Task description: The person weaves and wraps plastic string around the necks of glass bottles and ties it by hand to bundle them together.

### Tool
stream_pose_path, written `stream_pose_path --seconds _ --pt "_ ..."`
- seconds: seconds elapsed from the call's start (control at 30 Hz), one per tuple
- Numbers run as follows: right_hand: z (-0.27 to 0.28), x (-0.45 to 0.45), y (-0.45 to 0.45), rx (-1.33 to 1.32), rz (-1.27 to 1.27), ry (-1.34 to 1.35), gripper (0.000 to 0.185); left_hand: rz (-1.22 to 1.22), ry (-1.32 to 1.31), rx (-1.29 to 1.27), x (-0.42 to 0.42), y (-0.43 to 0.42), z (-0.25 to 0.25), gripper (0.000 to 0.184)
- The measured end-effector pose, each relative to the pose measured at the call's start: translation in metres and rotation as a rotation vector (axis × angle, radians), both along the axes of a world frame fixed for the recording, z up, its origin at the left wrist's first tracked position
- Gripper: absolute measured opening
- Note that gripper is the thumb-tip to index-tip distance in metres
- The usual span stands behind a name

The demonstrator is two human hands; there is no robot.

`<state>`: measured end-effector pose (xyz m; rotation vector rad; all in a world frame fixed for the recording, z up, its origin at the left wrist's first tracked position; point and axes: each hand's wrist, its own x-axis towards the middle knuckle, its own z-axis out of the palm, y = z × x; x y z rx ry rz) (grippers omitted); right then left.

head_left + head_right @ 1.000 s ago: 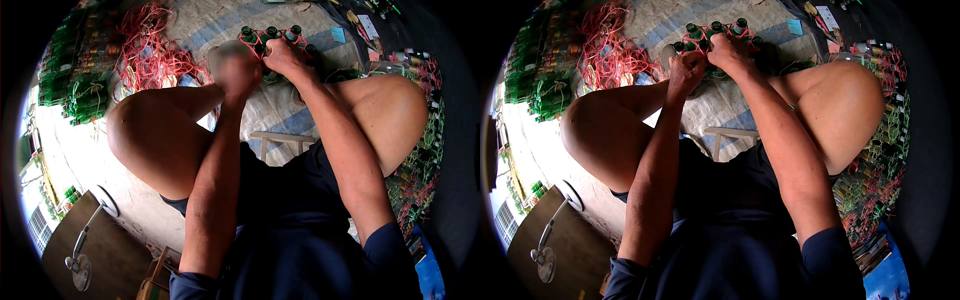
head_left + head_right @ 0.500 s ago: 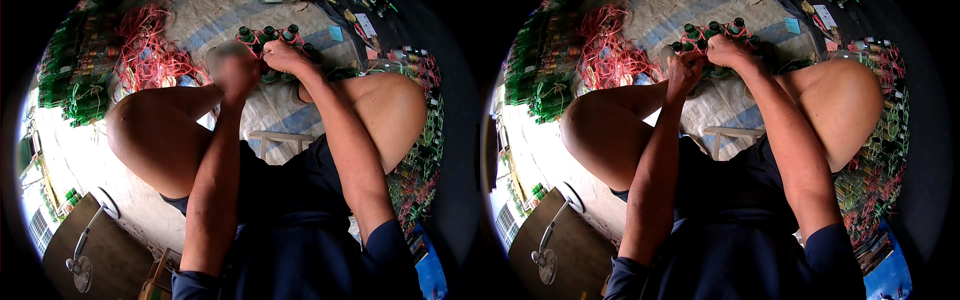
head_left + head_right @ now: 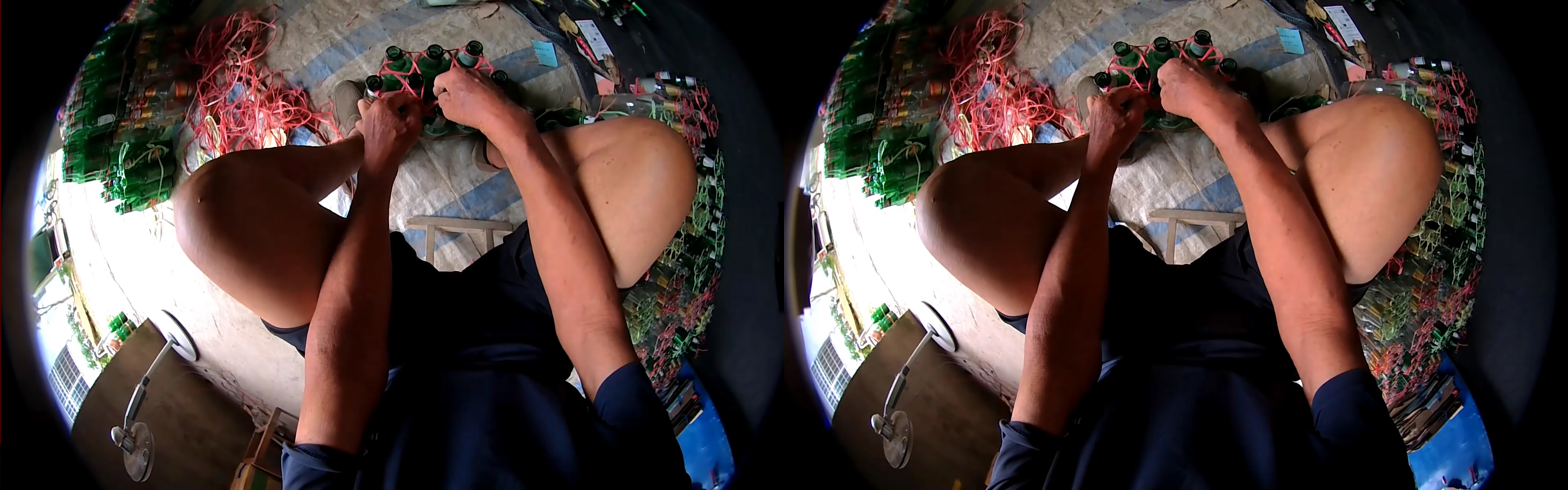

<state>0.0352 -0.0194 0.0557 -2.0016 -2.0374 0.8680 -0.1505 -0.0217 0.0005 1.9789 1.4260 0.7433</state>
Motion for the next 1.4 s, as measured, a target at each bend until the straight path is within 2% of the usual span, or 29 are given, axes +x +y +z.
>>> stream_pose_path --seconds 0.2,0.3,0.47,0.6,0.8,0.9,1.07,1.17,1.27,1.4 --pt "0.003 -0.003 0.005 -0.065 -0.069 -0.104 0.024 0.002 -0.003 -0.021 -0.001 0.002 -0.004 0.022" --pt "-0.005 -0.015 0.008 -0.007 -0.05 -0.278 0.023 -0.022 -0.024 -0.026 0.0 0.003 -0.003 0.02" --pt "0.008 -0.018 0.002 0.02 -0.077 -0.03 0.022 -0.029 -0.02 -0.015 -0.001 0.002 0.001 0.022" --pt "-0.022 -0.018 0.003 0.04 -0.176 0.196 0.021 -0.034 -0.039 0.014 0.0 0.0 0.008 0.016" --pt "-0.049 -0.017 0.009 0.061 -0.276 0.181 0.016 -0.09 -0.004 0.079 -0.004 0.005 0.0 0.014" --pt "-0.054 -0.011 0.019 -0.101 -0.247 0.245 0.017 -0.087 -0.008 0.073 -0.004 0.006 -0.009 0.013" --pt "-0.051 -0.011 0.02 -0.152 -0.293 0.351 0.017 -0.082 0.028 0.047 -0.006 0.009 -0.018 0.015" --pt "-0.044 -0.012 0.02 -0.155 -0.304 0.353 0.018 -0.054 0.16 -0.004 -0.002 0.003 0.005 0.023" --pt "-0.044 -0.014 0.021 -0.151 -0.304 0.328 0.019 -0.011 0.096 -0.077 -0.001 0.002 0.0 0.023" --pt "-0.049 -0.014 0.021 -0.136 -0.3 0.316 0.019 0.0 0.159 -0.017 0.002 0.0 0.007 0.022"
